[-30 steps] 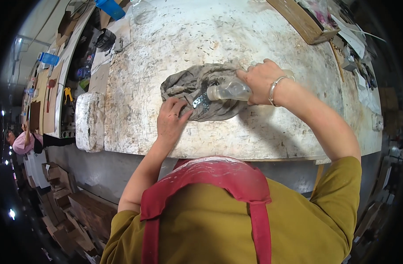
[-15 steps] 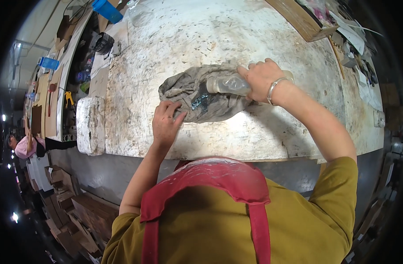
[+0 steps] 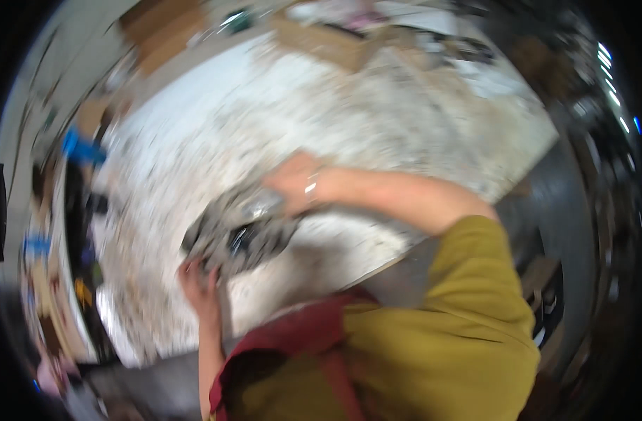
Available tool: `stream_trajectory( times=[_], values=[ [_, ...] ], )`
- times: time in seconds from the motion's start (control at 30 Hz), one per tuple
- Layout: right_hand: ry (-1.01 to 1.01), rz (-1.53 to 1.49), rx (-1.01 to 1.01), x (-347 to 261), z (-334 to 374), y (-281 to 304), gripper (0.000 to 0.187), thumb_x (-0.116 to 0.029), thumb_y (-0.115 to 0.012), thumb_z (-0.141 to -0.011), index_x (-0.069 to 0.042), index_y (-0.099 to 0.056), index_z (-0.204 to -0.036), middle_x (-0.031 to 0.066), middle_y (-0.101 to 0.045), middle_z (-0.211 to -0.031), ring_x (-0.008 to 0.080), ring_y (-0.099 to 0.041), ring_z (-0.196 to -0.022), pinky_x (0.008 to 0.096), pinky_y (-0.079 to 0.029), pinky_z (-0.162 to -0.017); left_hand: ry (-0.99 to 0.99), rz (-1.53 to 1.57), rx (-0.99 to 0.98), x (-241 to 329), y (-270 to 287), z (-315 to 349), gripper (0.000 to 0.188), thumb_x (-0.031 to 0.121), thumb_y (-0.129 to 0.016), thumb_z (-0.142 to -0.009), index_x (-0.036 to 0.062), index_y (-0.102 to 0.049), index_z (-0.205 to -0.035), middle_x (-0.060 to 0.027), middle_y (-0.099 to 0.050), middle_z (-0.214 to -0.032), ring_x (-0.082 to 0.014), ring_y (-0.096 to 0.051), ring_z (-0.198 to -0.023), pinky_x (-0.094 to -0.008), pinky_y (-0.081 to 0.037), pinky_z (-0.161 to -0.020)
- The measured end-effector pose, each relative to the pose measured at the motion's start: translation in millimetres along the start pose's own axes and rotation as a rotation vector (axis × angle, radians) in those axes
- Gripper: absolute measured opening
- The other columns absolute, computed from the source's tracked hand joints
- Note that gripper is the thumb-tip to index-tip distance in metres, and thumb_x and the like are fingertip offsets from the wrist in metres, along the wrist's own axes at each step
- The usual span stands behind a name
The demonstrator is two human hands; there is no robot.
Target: The person cleans a black metal tool by hand using a cloth and liquid from a bottle on a workbench.
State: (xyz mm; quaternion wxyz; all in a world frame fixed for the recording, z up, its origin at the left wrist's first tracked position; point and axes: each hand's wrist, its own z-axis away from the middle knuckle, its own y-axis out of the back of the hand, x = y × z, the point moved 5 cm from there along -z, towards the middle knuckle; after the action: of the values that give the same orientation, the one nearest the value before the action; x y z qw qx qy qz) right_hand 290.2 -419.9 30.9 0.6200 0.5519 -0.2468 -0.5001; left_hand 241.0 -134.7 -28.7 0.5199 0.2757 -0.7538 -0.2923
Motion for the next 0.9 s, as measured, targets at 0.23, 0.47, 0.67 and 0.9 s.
stream_trajectory(
  times=[0.23, 0.47, 0.67, 0.9],
  values=[
    [-0.142, -0.416, 0.324, 54, 8, 25, 0.076, -0.049, -0.074, -0.062, -0.006, -0.045, -0.119, 0.0148, -0.062, -0.097, 0.0293, -0.061, -0.087, 0.0367, -0.048, -0.075, 0.011, -0.191, -0.021, -21, 16, 18, 0.062, 0.009, -0.071, -0.071, -0.0062, -0.043, -0.125, -0.0238, -0.036, -0.132, -0.0386, -0.036, -0.121, -0.0429, -0.03, -0.101],
    [-0.307, -0.615, 0.91, 178, -41, 23, 0.082, -0.039, -0.079, -0.061, -0.006, -0.04, -0.126, 0.0175, -0.049, -0.12, 0.0303, -0.049, -0.111, 0.0346, -0.04, -0.095, -0.005, -0.238, -0.158, -39, -11, 34, 0.063, 0.007, -0.068, -0.073, -0.0077, -0.038, -0.126, -0.0227, -0.049, -0.116, -0.0326, -0.053, -0.099, -0.0371, -0.043, -0.085],
    [-0.357, -0.877, 1.025, 214, -50, 2, 0.083, -0.029, -0.08, -0.061, -0.008, -0.036, -0.128, 0.0182, -0.05, -0.122, 0.0317, -0.048, -0.114, 0.036, -0.039, -0.097, 0.376, 0.109, 0.004, -15, -7, 22, 0.01, 0.004, -0.058, -0.081, -0.0049, -0.054, -0.077, -0.0093, -0.053, -0.061, -0.0184, -0.049, -0.056, -0.0309, -0.042, -0.052],
    [-0.289, -0.826, 1.218, 211, -24, -34, 0.056, -0.016, -0.071, -0.066, -0.002, -0.048, -0.116, 0.0172, -0.053, -0.115, 0.0279, -0.052, -0.106, 0.0326, -0.042, -0.091, 0.31, -0.148, -0.093, -41, -15, 8, 0.022, 0.011, -0.067, -0.076, -0.0024, -0.05, -0.071, -0.0136, -0.049, -0.066, -0.0255, -0.046, -0.059, -0.0355, -0.039, -0.058]
  ],
)
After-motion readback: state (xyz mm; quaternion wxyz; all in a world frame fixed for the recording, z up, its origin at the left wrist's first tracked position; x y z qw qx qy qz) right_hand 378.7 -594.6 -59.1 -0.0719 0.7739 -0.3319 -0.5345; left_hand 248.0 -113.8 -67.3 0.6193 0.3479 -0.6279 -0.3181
